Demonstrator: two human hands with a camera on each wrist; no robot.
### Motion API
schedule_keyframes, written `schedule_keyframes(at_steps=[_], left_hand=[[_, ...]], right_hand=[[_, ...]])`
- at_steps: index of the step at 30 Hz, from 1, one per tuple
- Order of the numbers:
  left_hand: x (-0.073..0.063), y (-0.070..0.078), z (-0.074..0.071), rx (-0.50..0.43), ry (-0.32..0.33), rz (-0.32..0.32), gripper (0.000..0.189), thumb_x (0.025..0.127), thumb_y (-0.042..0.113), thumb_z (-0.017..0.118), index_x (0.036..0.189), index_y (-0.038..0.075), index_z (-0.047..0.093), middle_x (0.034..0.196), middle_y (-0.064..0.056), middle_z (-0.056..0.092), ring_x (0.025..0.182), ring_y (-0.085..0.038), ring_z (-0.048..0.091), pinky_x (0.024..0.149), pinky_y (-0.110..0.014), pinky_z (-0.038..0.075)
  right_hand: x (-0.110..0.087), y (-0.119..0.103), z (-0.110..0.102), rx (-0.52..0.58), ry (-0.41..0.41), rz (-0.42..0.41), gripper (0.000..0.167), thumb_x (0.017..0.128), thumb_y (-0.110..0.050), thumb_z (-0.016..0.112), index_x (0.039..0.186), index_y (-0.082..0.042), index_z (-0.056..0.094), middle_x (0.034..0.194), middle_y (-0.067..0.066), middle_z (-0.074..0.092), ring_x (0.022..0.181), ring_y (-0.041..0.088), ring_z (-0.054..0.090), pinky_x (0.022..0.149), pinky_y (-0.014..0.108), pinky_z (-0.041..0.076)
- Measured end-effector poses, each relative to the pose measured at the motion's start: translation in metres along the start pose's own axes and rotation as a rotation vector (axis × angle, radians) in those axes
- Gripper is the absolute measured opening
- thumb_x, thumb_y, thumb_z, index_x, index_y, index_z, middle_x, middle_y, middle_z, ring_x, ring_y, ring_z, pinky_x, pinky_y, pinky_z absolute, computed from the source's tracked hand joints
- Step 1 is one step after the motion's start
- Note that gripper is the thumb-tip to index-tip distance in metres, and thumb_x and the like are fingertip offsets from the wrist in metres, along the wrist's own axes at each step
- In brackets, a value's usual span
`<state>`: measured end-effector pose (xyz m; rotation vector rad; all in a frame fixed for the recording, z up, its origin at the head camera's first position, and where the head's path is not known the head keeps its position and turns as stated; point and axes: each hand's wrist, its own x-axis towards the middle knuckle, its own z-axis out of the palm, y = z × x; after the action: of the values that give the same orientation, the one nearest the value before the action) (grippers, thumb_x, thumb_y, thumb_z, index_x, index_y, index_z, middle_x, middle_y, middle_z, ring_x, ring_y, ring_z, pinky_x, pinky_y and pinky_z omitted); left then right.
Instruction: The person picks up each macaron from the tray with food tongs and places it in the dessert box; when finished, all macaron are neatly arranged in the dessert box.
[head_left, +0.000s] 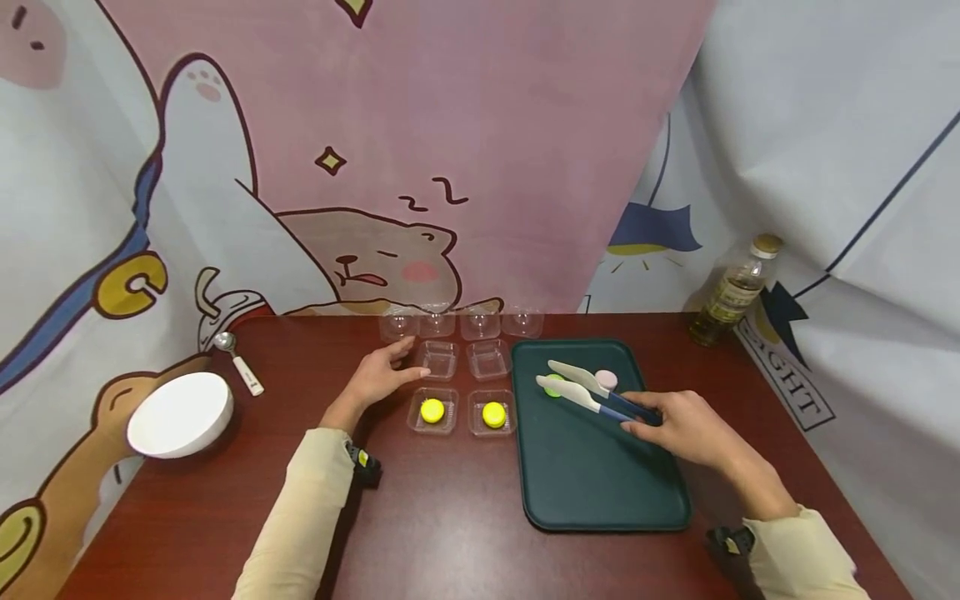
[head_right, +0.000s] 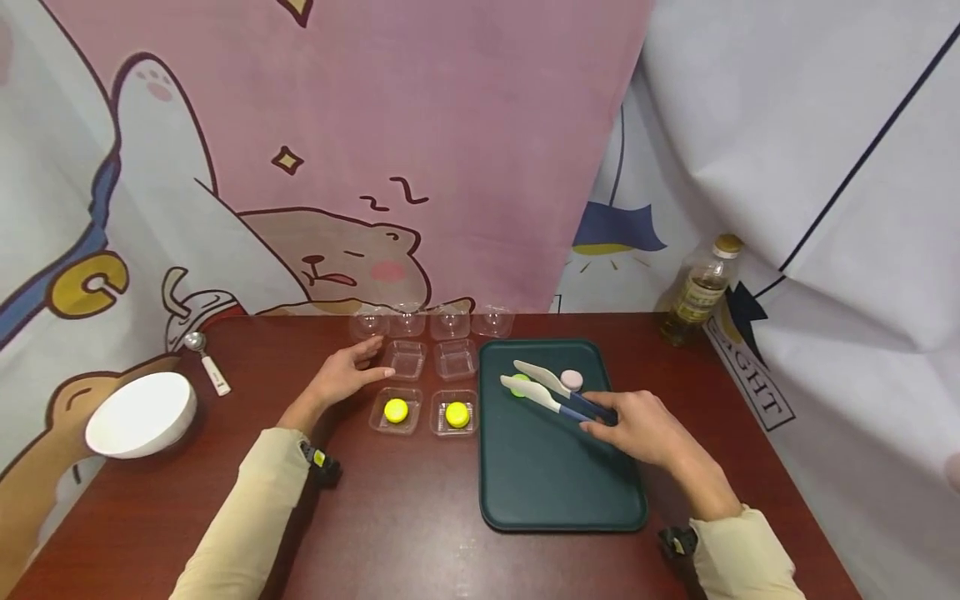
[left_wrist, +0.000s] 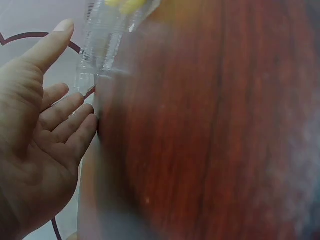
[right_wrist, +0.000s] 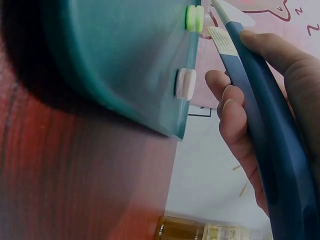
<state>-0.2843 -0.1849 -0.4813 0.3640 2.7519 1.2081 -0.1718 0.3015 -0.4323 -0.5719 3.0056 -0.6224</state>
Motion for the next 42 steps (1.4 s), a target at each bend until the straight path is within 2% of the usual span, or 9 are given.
schedule_keyframes(at_steps=[12, 23, 31, 42], left_hand=[[0.006, -0.002, -0.001, -0.002, -0.047, -0.034, 0.088, 0.087, 0.047, 0.078, 0.158, 0.013, 0.038, 0.156, -0.017, 0.047, 0.138, -0.039, 0.052, 0.114, -0.052, 0.042], [0.01, 0.0, 0.003, 0.007, -0.048, -0.008, 0.084, 0.086, 0.045, 0.079, 0.156, 0.016, 0.042, 0.152, -0.019, 0.051, 0.137, -0.039, 0.053, 0.115, -0.052, 0.041], [0.015, 0.0, 0.005, 0.035, -0.072, -0.008, 0.087, 0.087, 0.05, 0.077, 0.158, 0.018, 0.039, 0.156, -0.018, 0.047, 0.14, -0.04, 0.05, 0.115, -0.054, 0.04], [0.022, 0.004, 0.003, 0.048, -0.103, -0.006, 0.086, 0.085, 0.05, 0.079, 0.156, 0.019, 0.042, 0.157, -0.02, 0.045, 0.139, -0.041, 0.05, 0.116, -0.055, 0.039]], right_hand=[[-0.001, 0.005, 0.008, 0.004, -0.007, 0.019, 0.045, 0.09, -0.038, 0.077, 0.128, -0.014, 0.071, 0.065, -0.01, 0.049, 0.052, 0.0, 0.04, 0.046, 0.021, 0.034], [-0.004, 0.009, 0.01, 0.012, -0.025, 0.035, 0.047, 0.09, -0.041, 0.076, 0.129, -0.014, 0.07, 0.068, -0.008, 0.053, 0.053, 0.001, 0.041, 0.047, 0.021, 0.035], [-0.004, 0.01, 0.009, 0.016, -0.039, 0.04, 0.049, 0.09, -0.041, 0.076, 0.13, -0.014, 0.07, 0.068, -0.008, 0.052, 0.052, 0.001, 0.041, 0.047, 0.021, 0.035], [-0.004, 0.01, 0.009, 0.022, -0.044, 0.045, 0.047, 0.09, -0.038, 0.077, 0.129, -0.012, 0.07, 0.071, -0.007, 0.054, 0.053, 0.001, 0.043, 0.046, 0.021, 0.036]])
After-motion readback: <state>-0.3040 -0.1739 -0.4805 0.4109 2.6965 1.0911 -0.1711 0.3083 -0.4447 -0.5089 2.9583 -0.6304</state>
